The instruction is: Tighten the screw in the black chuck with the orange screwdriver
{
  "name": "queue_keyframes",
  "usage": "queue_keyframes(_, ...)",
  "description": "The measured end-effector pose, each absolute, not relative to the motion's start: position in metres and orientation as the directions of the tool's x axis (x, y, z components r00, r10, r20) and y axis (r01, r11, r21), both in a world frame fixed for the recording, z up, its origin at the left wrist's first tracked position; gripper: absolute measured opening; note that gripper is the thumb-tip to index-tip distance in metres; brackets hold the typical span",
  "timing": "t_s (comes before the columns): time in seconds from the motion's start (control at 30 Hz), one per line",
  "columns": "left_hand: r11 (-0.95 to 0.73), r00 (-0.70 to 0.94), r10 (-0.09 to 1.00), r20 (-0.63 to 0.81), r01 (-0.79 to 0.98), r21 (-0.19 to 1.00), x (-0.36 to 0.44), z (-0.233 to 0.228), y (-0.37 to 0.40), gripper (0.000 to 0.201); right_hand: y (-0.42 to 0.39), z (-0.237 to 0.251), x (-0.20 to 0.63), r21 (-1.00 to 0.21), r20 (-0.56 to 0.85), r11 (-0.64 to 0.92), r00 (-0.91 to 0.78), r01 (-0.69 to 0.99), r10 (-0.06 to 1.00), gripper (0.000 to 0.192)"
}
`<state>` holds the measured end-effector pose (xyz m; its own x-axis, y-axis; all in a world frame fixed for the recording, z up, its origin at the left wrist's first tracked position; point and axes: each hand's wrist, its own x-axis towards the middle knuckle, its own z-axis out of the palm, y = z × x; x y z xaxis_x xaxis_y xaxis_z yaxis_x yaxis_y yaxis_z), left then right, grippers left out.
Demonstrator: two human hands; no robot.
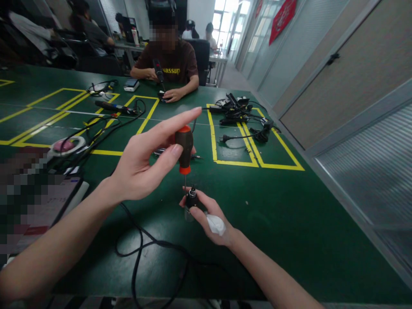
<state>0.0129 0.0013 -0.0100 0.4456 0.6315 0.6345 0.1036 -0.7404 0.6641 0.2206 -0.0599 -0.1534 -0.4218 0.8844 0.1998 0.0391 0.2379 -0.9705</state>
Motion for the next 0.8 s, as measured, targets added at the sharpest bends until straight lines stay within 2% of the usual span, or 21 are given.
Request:
queue_keyframes(0.3,-0.648,0.35,0.738,0.576,0.132,0.75,0.016,-0.014,0.014,0.034,-0.066,-0.147,0.211,-0.989,0.044,-0.016,-0.394,-0.146,0.918,0.071)
queue_keyframes(0.5,-0.517,0.275,0.825,0.494,0.015,0.856,0.013,-0.021,0.033,0.026,-0.068,-0.141,0.209,-0.951,-0.017,-0.137,-0.397,-0.277,0.918,0.07)
queue_keyframes(0.63,-0.459,0.251,0.864,0.436,0.036,0.888,0.011,-0.022,0.042,0.033,-0.069,-0.137,0.209,-0.879,-0.083,-0.271,-0.435,-0.392,0.897,0.067)
queue_keyframes(0.8,-0.487,0.267,0.859,0.437,0.161,0.858,0.007,-0.026,0.047,0.021,-0.069,-0.131,0.209,-0.747,-0.147,-0.447,-0.534,-0.492,0.833,0.054)
